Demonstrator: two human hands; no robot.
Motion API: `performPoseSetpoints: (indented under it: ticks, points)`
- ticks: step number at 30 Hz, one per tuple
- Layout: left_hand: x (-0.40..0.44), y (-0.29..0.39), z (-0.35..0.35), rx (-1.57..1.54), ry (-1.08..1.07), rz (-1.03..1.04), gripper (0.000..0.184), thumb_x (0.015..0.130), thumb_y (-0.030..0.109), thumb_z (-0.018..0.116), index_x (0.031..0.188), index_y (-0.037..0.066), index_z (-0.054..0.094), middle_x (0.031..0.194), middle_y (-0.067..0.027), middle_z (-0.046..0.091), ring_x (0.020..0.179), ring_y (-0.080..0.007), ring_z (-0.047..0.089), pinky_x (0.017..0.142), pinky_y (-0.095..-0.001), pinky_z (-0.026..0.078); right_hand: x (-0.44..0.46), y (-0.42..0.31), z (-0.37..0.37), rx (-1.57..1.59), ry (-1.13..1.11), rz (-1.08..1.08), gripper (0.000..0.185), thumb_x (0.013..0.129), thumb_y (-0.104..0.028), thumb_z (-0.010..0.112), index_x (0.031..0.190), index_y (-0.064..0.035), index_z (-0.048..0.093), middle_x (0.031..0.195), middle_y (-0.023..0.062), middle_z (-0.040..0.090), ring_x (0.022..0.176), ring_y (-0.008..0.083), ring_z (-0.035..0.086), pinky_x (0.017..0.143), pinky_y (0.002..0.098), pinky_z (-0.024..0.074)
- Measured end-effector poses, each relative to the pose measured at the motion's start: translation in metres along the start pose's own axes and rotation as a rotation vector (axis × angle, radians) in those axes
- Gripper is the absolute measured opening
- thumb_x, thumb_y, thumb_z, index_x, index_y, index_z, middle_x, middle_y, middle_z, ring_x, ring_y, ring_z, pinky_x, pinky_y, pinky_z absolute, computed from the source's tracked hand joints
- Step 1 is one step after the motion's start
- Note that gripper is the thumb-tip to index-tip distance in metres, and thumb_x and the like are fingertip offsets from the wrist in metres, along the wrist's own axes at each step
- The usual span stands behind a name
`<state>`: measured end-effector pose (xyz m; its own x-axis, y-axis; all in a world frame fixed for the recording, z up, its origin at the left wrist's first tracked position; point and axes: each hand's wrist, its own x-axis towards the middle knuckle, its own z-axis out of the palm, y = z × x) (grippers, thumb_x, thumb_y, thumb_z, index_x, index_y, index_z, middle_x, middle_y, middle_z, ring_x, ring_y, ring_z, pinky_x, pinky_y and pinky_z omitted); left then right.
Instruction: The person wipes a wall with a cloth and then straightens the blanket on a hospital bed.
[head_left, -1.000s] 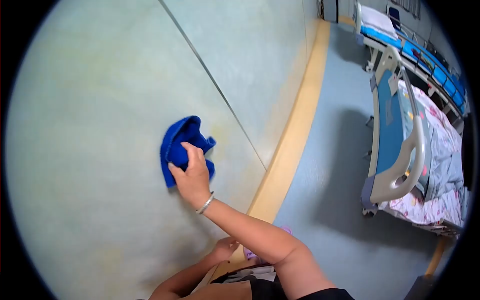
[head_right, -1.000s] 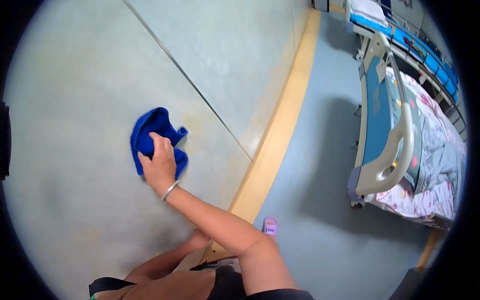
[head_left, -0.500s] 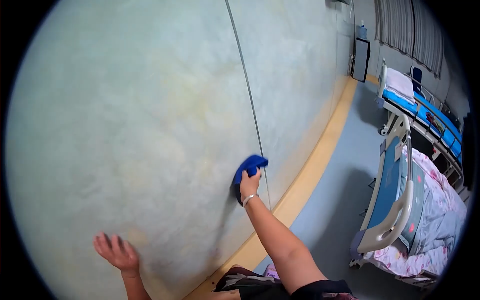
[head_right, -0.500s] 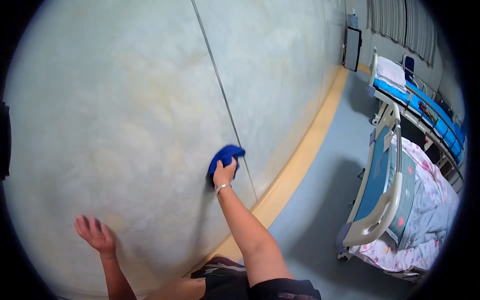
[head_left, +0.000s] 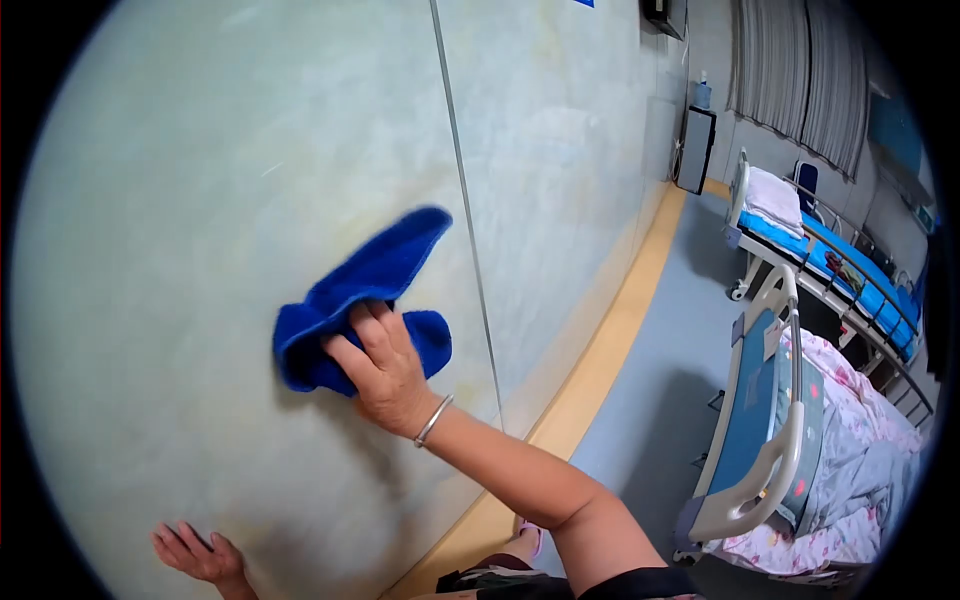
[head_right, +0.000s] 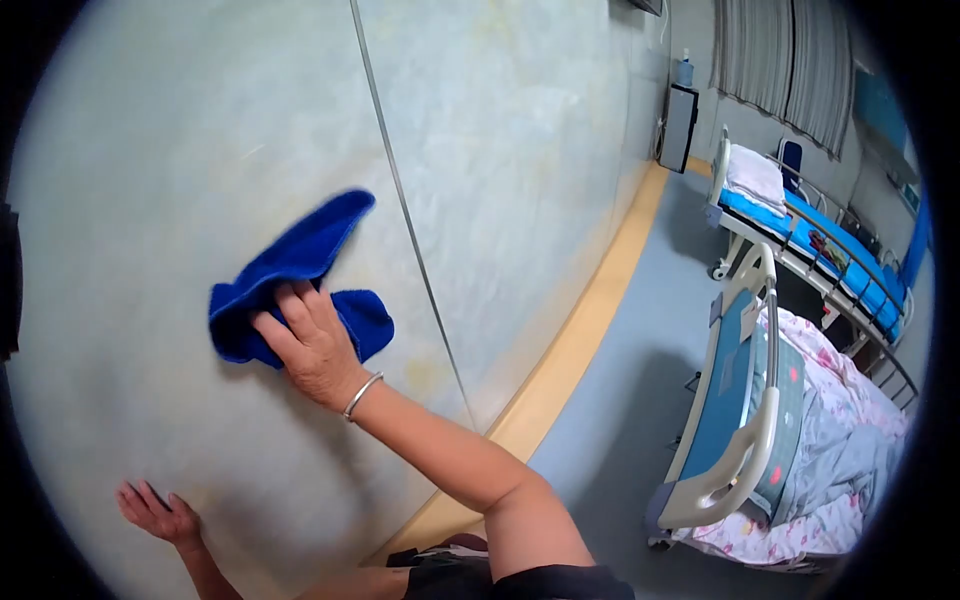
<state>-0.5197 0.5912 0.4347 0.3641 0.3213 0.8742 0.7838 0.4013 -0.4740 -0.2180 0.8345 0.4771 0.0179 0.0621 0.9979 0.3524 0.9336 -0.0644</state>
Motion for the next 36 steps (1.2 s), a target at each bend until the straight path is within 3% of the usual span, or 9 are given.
performPoseSetpoints:
  ticks: [7, 9, 10, 13, 19, 23, 26, 28, 36]
  points:
    - [0.055, 0.078, 0.013, -0.014, -0.039, -0.323, 0.054, 0.091, 0.039, 0.038, 0.130, 0.001, 0.034, 0.139, -0.0227, 0.024, 0.127, -0.0412, 0.023, 0.100, -0.0534, 0.024, 0.031, 0.107, -0.035, -0.138, 0.131, 0.327, 0.058, 0.065, 0.002, 0.060, 0.119, 0.0002, 0.040, 0.112, 0.0229, 0.048, 0.106, 0.0446, 0.042, 0.098, 0.0459, 0.0295]
    - [0.072, 0.115, 0.026, -0.328, 0.043, -0.259, 0.054, 0.092, 0.039, 0.036, 0.133, 0.005, 0.028, 0.139, -0.0234, 0.022, 0.127, -0.0436, 0.021, 0.100, -0.0552, 0.022, 0.010, 0.152, -0.048, -0.152, 0.221, 0.550, 0.053, 0.074, 0.005, 0.053, 0.123, -0.0021, 0.037, 0.112, 0.0149, 0.047, 0.104, 0.0272, 0.046, 0.093, 0.0348, 0.0348]
    - [0.076, 0.122, 0.024, -0.261, -0.035, -0.148, 0.054, 0.092, 0.037, 0.038, 0.135, 0.008, 0.022, 0.139, -0.0243, 0.022, 0.127, -0.0456, 0.020, 0.099, -0.0578, 0.022, -0.013, 0.177, -0.054, -0.034, 0.347, 0.777, 0.053, 0.071, 0.004, 0.055, 0.121, 0.0002, 0.038, 0.115, 0.0187, 0.045, 0.109, 0.0346, 0.043, 0.096, 0.0370, 0.0316]
    - [0.108, 0.162, 0.042, -0.348, 0.016, -0.130, 0.051, 0.091, 0.036, 0.041, 0.132, 0.008, 0.029, 0.138, -0.0229, 0.024, 0.126, -0.0461, 0.022, 0.097, -0.0599, 0.024, -0.103, 0.224, -0.080, 0.011, 0.484, 1.258, 0.050, 0.084, -0.007, 0.050, 0.128, -0.0010, 0.030, 0.118, 0.0157, 0.047, 0.107, 0.0241, 0.047, 0.094, 0.0322, 0.0351]
    - [0.167, 0.209, 0.056, -0.052, 0.012, 0.062, 0.045, 0.089, 0.035, 0.044, 0.125, 0.007, 0.040, 0.131, -0.0211, 0.037, 0.122, -0.0460, 0.030, 0.096, -0.0610, 0.023, -0.119, 0.238, -0.089, 0.117, 0.661, 1.635, 0.048, 0.084, -0.010, 0.050, 0.127, -0.0036, 0.030, 0.112, 0.0122, 0.049, 0.102, 0.0208, 0.049, 0.092, 0.0321, 0.0367]
    - [0.137, 0.199, 0.056, 0.032, -0.068, 0.037, 0.048, 0.088, 0.036, 0.046, 0.126, 0.007, 0.039, 0.129, -0.0219, 0.040, 0.120, -0.0450, 0.033, 0.096, -0.0611, 0.024, -0.017, 0.220, -0.078, 0.065, 0.494, 1.137, 0.051, 0.077, -0.004, 0.054, 0.124, 0.0004, 0.035, 0.117, 0.0174, 0.045, 0.108, 0.0272, 0.045, 0.095, 0.0350, 0.0328]
    - [0.101, 0.186, 0.062, -0.037, -0.207, -0.013, 0.042, 0.088, 0.035, 0.045, 0.118, 0.006, 0.044, 0.124, -0.0214, 0.043, 0.119, -0.0459, 0.033, 0.095, -0.0608, 0.025, 0.045, 0.188, -0.068, -0.089, 0.189, 0.168, 0.052, 0.065, -0.009, 0.064, 0.114, -0.0025, 0.048, 0.117, 0.0209, 0.047, 0.112, 0.0409, 0.043, 0.096, 0.0484, 0.0315]
    - [0.126, 0.203, 0.062, -0.110, -0.077, -0.018, 0.038, 0.087, 0.036, 0.047, 0.111, 0.007, 0.048, 0.121, -0.0204, 0.046, 0.117, -0.0443, 0.035, 0.096, -0.0603, 0.024, 0.071, 0.171, -0.056, 0.097, 0.104, -0.113, 0.043, 0.069, -0.009, 0.061, 0.111, -0.0092, 0.052, 0.118, 0.0206, 0.049, 0.111, 0.0400, 0.046, 0.088, 0.0468, 0.0410]
    - [0.169, 0.237, 0.062, -0.227, 0.102, -0.080, 0.030, 0.086, 0.036, 0.051, 0.091, 0.008, 0.060, 0.107, -0.0184, 0.054, 0.108, -0.0393, 0.043, 0.094, -0.0588, 0.023, 0.101, 0.235, -0.086, -0.053, -0.025, -0.092, 0.045, 0.062, -0.008, 0.066, 0.105, -0.0056, 0.053, 0.110, 0.0192, 0.052, 0.099, 0.0389, 0.049, 0.086, 0.0496, 0.0391]
